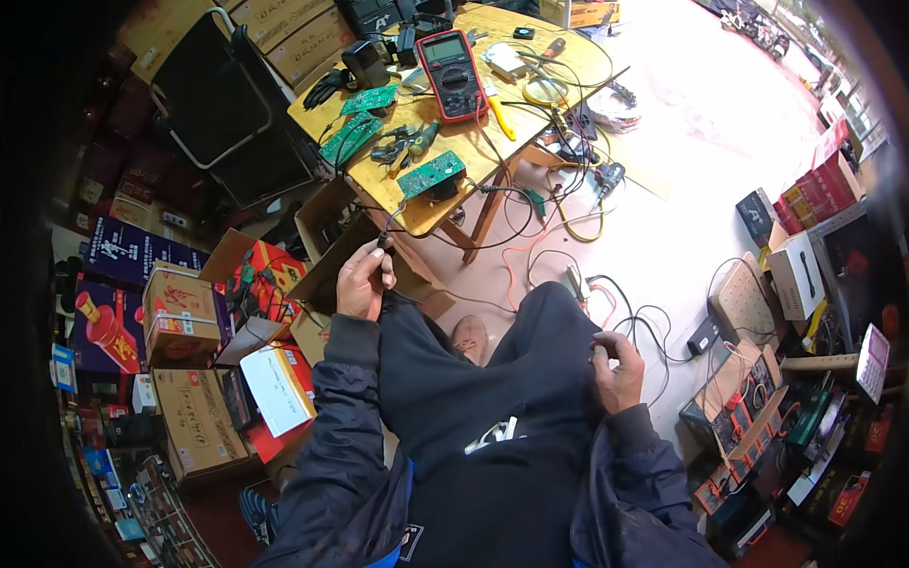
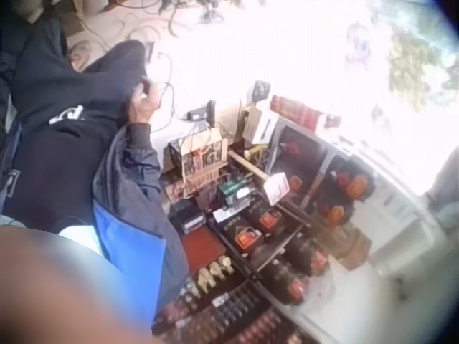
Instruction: The person strips wire ends with pliers, connects a power adapter to a circuit board, and uses a multimeter to measure voltage on the board. The person handles multiple wires and circuit boards on a cluttered workbench.
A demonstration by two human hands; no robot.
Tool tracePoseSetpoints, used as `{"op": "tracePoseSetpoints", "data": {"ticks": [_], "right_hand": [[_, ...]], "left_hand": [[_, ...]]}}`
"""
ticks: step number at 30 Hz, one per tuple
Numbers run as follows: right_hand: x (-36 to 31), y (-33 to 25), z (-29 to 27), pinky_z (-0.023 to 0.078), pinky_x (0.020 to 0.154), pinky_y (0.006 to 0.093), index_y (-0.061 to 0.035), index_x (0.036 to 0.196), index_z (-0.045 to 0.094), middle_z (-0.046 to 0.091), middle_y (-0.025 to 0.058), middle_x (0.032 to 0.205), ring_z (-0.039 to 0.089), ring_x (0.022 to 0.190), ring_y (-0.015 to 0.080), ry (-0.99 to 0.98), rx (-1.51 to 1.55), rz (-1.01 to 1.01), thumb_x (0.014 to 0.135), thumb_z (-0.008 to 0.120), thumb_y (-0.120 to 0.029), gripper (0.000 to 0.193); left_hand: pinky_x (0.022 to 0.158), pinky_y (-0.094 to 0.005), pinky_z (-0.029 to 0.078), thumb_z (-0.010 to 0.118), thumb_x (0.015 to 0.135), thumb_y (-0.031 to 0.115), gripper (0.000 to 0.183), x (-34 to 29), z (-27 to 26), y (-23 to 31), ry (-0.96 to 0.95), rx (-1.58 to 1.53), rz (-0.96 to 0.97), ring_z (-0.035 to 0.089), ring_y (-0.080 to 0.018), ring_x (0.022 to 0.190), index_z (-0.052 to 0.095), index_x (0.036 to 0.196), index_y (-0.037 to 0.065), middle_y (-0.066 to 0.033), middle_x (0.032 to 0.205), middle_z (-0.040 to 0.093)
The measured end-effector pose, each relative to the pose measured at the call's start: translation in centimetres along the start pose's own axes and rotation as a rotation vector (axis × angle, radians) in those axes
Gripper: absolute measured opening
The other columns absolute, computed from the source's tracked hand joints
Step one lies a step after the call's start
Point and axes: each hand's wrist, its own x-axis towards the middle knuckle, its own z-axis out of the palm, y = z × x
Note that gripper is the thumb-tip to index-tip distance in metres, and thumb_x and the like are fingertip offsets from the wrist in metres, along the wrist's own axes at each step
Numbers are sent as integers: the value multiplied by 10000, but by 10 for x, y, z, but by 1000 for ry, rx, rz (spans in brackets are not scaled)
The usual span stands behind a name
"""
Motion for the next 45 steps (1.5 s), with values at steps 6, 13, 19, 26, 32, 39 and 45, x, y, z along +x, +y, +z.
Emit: {"op": "tracePoseSetpoints", "data": {"ticks": [6,13,19,26,32,39,45], "right_hand": [[11,-21,31,566,767,284,10,1099,680,726,100,932,705,825,160,-86,-14,11,944,613,30,169],[38,-47,70,558,765,292,10,1074,687,727,111,903,712,823,175,-176,-24,-73,932,648,12,147],[41,-58,86,556,744,309,-5,1067,686,712,118,910,702,798,194,-214,-38,-141,914,662,1,155],[37,-55,83,566,758,346,-13,1075,686,713,154,947,719,819,275,-224,-68,-176,908,662,-21,169],[31,-40,70,569,778,370,-13,1082,677,717,170,956,720,855,329,-263,-4,-100,913,663,-39,171],[44,-37,51,564,745,328,1,1050,686,717,143,903,722,796,243,-259,-12,-98,916,657,-20,139],[66,-41,40,555,747,306,10,1025,700,724,102,873,708,795,176,-225,-11,-38,915,668,6,114]], "left_hand": [[540,-271,412,544,1043,128,248,-4,-2,2,-35,-109,-43,500,-119,549,642,1211,-27,-39,735,592],[478,-271,399,569,1028,164,169,-1,1,0,-18,-124,-51,483,-144,480,620,1023,3,-58,673,577],[465,-267,398,570,1010,150,151,2,0,0,-3,-100,-24,477,-141,478,600,984,5,-57,676,572],[554,-267,449,567,1038,147,149,6,0,-4,11,-121,10,527,-145,582,616,1052,8,-65,753,598],[725,-316,511,561,1042,136,191,6,-4,-7,-7,-59,8,589,-168,792,632,1130,-18,-78,893,629],[764,-345,521,571,1009,128,213,9,3,-3,92,-115,1,605,-189,792,659,1107,-41,-94,925,656],[605,-313,424,595,975,141,168,9,1,3,-44,-325,-126,532,-157,606,647,1037,-7,-83,801,635]]}}
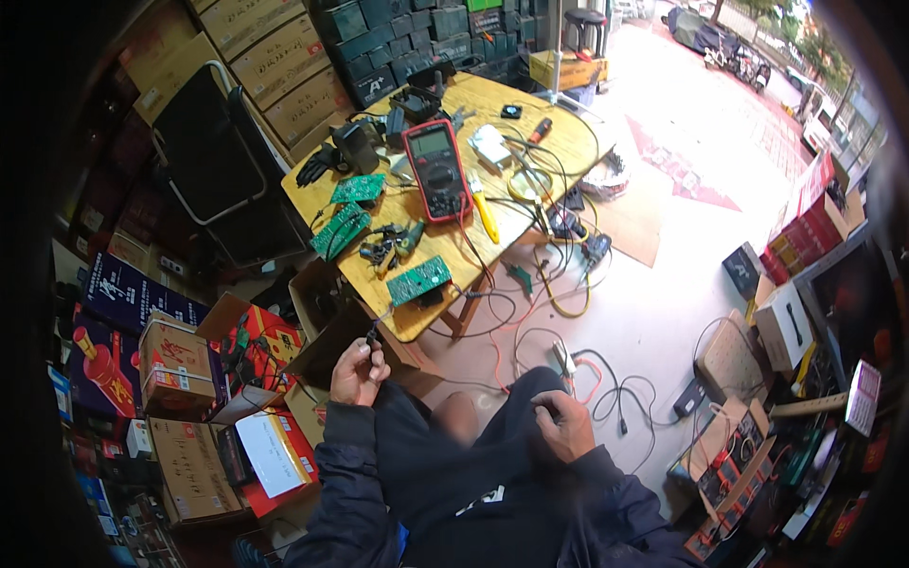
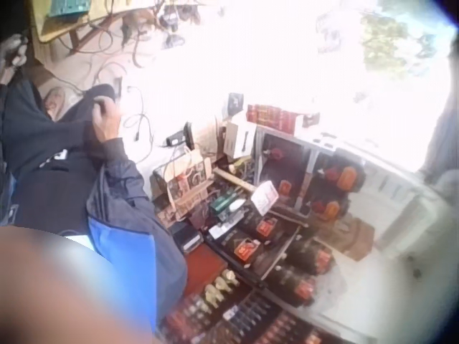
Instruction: The person strips wire ends with pliers, connects a power adapter to a circuit board, and uses a multimeter to measure voltage on the board. The person handles multiple wires and circuit boards on a cluttered workbench.
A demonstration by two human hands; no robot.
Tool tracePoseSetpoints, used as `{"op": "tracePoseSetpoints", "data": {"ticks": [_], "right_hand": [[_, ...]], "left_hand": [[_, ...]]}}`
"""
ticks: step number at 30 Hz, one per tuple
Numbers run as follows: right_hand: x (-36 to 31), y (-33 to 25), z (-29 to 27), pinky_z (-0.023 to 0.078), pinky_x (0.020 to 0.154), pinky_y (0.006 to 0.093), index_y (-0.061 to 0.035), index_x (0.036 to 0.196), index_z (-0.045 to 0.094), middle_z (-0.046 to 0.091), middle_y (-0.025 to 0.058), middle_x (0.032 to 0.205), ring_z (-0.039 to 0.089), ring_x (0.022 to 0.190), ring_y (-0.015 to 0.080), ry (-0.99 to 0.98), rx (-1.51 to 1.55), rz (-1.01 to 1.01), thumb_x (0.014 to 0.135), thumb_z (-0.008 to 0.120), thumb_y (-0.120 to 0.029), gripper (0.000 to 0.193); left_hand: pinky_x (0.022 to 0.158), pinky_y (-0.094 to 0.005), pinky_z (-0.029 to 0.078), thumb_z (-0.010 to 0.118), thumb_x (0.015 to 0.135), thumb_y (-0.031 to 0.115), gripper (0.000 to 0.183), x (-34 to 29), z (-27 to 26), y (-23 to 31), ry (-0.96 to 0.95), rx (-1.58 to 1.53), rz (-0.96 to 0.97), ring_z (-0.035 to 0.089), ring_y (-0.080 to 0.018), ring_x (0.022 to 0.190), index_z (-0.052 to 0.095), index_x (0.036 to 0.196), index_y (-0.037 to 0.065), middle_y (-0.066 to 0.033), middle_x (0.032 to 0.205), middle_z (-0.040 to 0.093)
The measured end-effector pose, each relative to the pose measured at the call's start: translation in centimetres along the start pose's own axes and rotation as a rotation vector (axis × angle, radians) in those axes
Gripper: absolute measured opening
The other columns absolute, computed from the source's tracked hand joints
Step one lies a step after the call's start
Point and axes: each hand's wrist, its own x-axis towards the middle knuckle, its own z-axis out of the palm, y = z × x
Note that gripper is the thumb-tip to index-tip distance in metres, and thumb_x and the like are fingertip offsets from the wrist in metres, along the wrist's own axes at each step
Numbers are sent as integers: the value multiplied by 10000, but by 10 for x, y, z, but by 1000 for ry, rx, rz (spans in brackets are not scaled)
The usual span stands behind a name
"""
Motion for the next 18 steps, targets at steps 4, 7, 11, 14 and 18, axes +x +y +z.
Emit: {"op": "tracePoseSetpoints", "data": {"ticks": [4,7,11,14,18], "right_hand": [[37,-27,-3,553,745,290,9,1033,710,735,105,873,713,800,169,8,5,23,915,669,4,124],[100,-61,-10,559,757,299,32,1044,707,741,109,869,724,820,172,78,-30,-138,973,653,-65,132],[251,-120,-17,565,750,294,62,1156,718,742,124,900,711,804,172,117,57,-436,1041,586,-171,291],[395,-162,-5,586,736,291,60,1216,704,743,121,926,721,798,169,-30,141,-389,1035,600,-172,312],[529,-166,28,619,728,304,56,1239,678,722,127,1021,731,806,198,-205,38,19,1006,652,-120,293]], "left_hand": [[575,-303,420,594,975,139,176,1,-1,6,-14,-33,-42,514,-152,562,638,1053,-12,-82,787,630],[569,-300,420,591,976,135,179,2,-2,9,-31,-56,-85,512,-150,552,634,1067,-13,-83,783,630],[582,-295,444,583,976,101,154,6,-7,12,-71,-132,-138,523,-163,555,640,1062,-13,-106,767,650],[577,-288,443,586,971,88,143,12,-10,15,-88,-183,-173,518,-163,550,643,1059,-9,-117,766,656],[545,-293,425,597,962,83,142,20,-12,20,-55,-194,-226,516,-158,532,647,1067,2,-120,765,658]]}}
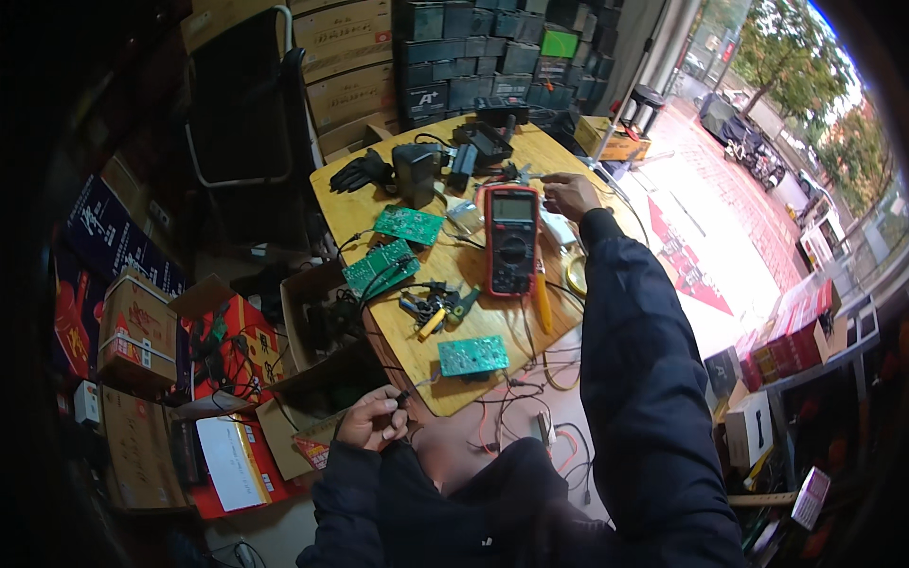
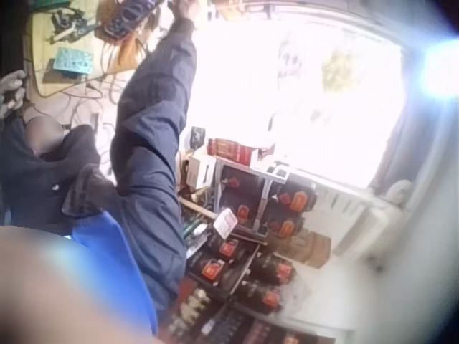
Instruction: The person strips wire ends with pliers, connects a power adapter to a circuit board, and uses a multimeter to measure voltage on the board. The person handles multiple wires and circuit boards on a cluttered workbench.
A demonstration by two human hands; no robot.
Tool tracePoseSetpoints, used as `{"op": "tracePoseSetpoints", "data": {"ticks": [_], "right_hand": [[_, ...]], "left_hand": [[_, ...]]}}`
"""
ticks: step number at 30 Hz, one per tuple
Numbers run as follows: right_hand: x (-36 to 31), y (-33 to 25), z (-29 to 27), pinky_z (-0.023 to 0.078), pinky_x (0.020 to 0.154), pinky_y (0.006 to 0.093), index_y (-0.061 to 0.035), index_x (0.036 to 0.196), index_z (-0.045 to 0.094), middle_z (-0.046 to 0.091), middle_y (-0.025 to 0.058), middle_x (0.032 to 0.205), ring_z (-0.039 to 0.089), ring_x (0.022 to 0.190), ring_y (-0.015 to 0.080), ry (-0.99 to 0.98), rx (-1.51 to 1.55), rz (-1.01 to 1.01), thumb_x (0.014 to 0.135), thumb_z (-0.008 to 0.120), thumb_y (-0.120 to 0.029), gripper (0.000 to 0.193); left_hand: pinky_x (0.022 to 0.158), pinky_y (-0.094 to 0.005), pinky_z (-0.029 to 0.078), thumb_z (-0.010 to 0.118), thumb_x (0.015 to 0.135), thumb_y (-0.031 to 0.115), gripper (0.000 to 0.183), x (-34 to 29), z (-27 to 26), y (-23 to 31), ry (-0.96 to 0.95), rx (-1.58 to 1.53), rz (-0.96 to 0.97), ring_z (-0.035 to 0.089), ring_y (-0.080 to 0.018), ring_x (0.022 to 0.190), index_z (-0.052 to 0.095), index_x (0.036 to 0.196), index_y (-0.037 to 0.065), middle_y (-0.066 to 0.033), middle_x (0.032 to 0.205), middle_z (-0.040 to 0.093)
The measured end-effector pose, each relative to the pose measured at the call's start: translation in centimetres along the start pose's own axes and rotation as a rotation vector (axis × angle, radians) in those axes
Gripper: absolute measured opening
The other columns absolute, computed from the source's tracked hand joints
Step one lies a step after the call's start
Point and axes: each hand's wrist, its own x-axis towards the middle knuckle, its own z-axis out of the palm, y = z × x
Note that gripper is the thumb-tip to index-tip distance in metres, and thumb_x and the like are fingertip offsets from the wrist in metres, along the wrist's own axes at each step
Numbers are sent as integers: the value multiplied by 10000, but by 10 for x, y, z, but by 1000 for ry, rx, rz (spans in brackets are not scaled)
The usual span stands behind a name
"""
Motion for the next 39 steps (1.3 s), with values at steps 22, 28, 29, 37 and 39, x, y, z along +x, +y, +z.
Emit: {"op": "tracePoseSetpoints", "data": {"ticks": [22,28,29,37,39], "right_hand": [[107,43,8,577,752,413,-66,957,737,752,184,901,736,833,351,294,-1045,-351,858,735,-247,206],[105,22,-5,545,561,370,19,874,653,654,151,697,678,618,275,143,-1150,-283,903,703,-230,256],[101,19,-4,542,551,366,16,859,642,632,128,673,661,596,261,222,-688,-56,929,684,-207,238],[67,-10,-4,675,839,408,127,991,511,637,236,1047,712,1025,385,290,530,17,896,481,109,101],[68,-18,-3,671,900,444,174,1016,462,631,291,1064,713,1033,442,269,703,-87,885,424,131,143]], "left_hand": [[562,-284,434,583,955,83,160,-1,3,16,-22,-7,-110,532,-159,545,632,1078,-6,-142,777,683],[587,-273,470,629,958,104,201,-1,2,14,-69,-28,-91,566,-164,593,621,1122,-14,-125,799,677],[587,-278,471,626,958,100,194,-1,1,14,-86,-45,-90,567,-166,593,620,1118,-10,-127,799,679],[579,-273,465,606,965,89,165,-2,2,11,-74,2,-67,569,-165,596,626,1093,-15,-124,806,675],[573,-269,463,605,965,90,163,-3,4,11,-67,17,-61,570,-160,598,627,1087,-16,-121,802,672]]}}
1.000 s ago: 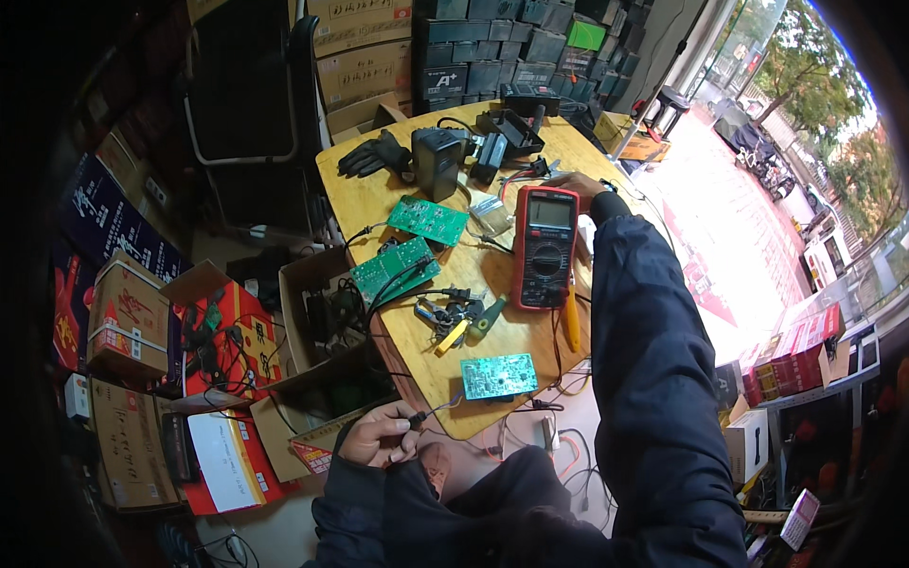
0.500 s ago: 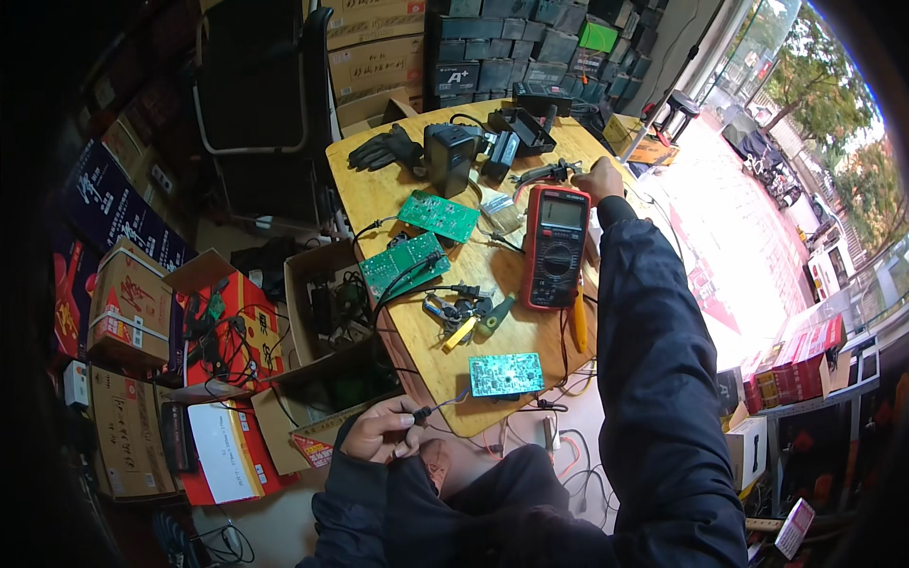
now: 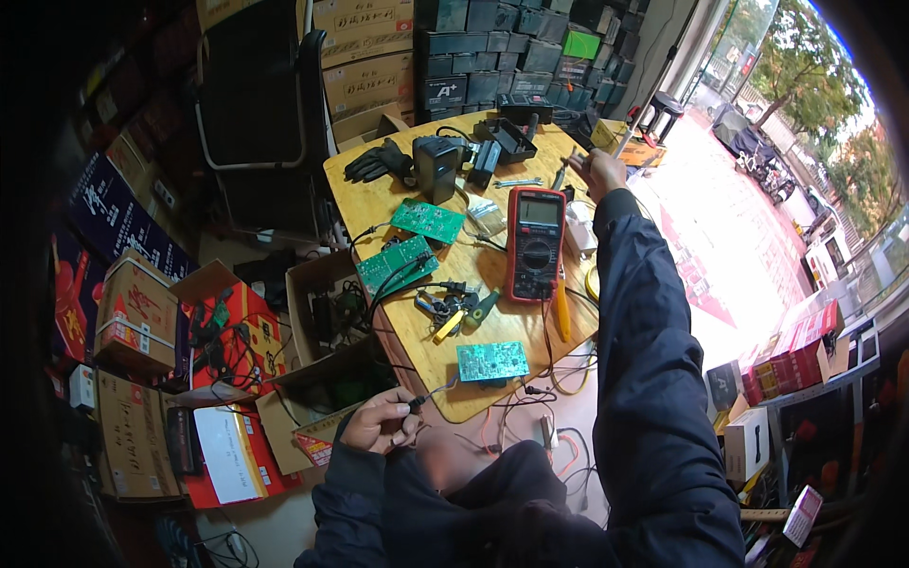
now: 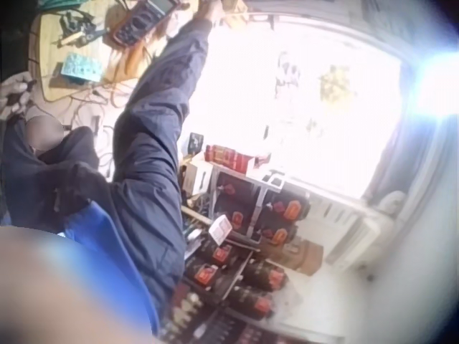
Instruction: The person strips wire ends with pliers, connects a power adapter to a circuit board, and uses a multimeter to measure voltage on the board. The person handles multiple wires and circuit boards on a cluttered workbench.
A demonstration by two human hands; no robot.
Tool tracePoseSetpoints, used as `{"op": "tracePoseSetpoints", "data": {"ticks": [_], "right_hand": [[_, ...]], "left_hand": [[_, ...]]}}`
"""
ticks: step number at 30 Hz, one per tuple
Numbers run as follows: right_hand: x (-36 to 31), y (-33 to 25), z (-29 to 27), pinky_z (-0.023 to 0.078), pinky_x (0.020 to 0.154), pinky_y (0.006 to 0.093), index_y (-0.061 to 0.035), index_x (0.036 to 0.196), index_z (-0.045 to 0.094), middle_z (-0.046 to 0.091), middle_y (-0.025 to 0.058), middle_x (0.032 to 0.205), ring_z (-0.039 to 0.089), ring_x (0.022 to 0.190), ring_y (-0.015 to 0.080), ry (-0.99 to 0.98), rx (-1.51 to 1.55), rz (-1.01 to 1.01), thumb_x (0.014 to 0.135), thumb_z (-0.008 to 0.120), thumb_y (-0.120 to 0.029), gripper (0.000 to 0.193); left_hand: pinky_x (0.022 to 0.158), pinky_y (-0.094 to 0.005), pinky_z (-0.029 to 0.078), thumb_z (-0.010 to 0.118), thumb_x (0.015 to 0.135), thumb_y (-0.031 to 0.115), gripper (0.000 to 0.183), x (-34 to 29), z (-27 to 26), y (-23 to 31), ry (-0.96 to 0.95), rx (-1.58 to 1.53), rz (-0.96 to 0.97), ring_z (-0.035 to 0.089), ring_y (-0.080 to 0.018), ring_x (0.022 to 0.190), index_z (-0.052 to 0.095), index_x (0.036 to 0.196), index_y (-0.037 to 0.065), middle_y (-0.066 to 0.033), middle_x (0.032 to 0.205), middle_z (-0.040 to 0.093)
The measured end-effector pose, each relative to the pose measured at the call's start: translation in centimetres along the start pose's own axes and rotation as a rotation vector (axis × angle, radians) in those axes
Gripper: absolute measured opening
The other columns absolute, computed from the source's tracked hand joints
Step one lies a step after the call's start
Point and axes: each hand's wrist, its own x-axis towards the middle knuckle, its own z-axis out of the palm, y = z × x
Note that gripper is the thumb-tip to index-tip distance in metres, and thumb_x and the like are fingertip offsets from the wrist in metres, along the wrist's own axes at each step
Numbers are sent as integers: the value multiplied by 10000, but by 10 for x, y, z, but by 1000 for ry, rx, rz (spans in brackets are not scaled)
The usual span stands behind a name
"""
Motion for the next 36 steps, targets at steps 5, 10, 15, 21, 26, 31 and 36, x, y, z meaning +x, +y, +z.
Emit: {"op": "tracePoseSetpoints", "data": {"ticks": [5,10,15,21,26,31,36], "right_hand": [[-11,-40,23,652,833,297,109,764,532,653,179,932,747,950,281,2,-13,-256,922,539,108,158],[-121,-119,32,561,951,283,113,898,582,619,104,934,679,1099,221,13,-639,-1089,947,571,111,50],[-257,-134,-1,393,568,243,68,1250,573,532,41,824,497,644,123,-287,90,-415,989,555,-67,294],[-389,-56,-75,300,479,245,-41,901,623,502,-21,641,425,518,68,-158,-389,-132,1077,575,-356,365],[-470,-2,-130,470,740,285,34,964,680,611,80,993,590,826,133,18,-589,-123,1052,628,-329,377],[-529,30,-166,399,1092,335,46,963,721,492,190,1416,518,1307,266,-68,-646,-33,964,715,-316,363],[-563,54,-147,367,1072,279,80,1376,600,596,99,1331,529,1212,161,-200,-231,367,934,729,-263,573]], "left_hand": [[568,-261,468,602,965,90,156,2,2,-1,-3,11,12,577,-152,604,630,1075,-17,-105,785,658],[523,-285,451,579,966,81,152,4,2,1,41,41,22,563,-186,587,618,1085,-5,-139,772,650],[526,-296,450,585,969,91,133,5,2,-2,61,36,36,545,-165,558,622,1061,2,-122,764,645],[503,-262,415,593,999,123,146,-2,2,-10,38,143,111,523,-119,531,647,1088,21,-66,762,645],[474,-266,412,586,1047,155,145,-6,3,-20,59,197,177,520,-129,508,644,1146,66,-70,739,635],[450,-270,409,581,1062,176,183,-11,3,-28,71,257,221,513,-130,483,640,1190,59,-71,711,630],[505,-253,402,500,1069,168,255,-15,6,-33,68,289,243,430,-94,484,611,1244,18,-50,768,613]]}}
